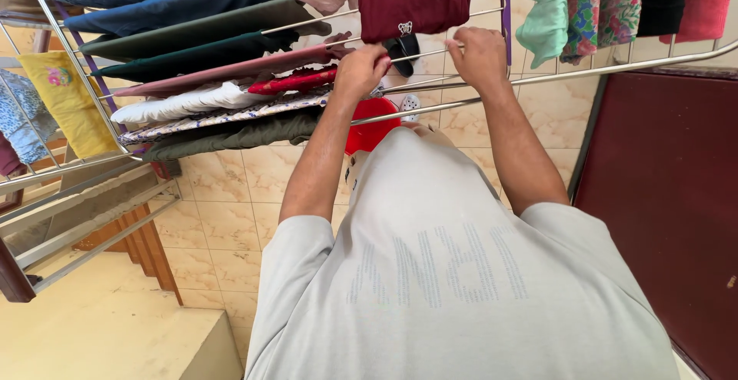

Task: The person takes clothing items from a bucket, unfolds them by hand, and hangs them onto a clothes drying rack.

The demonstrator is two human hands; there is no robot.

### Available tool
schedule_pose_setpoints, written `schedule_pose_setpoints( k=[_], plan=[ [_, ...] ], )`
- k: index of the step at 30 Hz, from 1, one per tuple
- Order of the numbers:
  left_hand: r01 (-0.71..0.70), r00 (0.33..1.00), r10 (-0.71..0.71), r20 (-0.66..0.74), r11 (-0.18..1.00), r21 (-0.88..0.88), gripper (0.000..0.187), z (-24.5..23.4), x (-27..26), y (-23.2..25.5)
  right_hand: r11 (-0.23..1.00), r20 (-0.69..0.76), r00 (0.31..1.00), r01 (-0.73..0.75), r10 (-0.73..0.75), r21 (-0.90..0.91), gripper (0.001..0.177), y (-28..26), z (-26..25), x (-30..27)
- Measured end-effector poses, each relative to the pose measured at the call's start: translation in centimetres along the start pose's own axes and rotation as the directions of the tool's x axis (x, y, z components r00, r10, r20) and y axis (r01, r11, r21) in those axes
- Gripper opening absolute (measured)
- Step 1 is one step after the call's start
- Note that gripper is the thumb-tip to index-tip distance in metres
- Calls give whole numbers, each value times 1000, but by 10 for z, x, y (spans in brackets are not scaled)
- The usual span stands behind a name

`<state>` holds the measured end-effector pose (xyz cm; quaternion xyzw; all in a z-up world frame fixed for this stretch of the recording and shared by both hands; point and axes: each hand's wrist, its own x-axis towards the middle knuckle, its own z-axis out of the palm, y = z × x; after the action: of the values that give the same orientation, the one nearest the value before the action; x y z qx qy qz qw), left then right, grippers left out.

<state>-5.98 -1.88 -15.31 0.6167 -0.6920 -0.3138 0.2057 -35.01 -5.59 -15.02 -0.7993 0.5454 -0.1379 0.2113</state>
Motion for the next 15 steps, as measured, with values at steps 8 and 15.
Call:
schedule_pose_setpoints(
  k=[8, 15],
  plan=[
    [198, 871, -54, -489, 949, 247, 25, 13, 43, -32, 990, -386, 915, -78, 116, 113, 29, -1, -1, 42],
    [381, 849, -494, -188, 819, -430, 23, 34, 68, -64, 891, -211, 916, -244, 342, 383, 15, 21, 17, 56]
  ],
)
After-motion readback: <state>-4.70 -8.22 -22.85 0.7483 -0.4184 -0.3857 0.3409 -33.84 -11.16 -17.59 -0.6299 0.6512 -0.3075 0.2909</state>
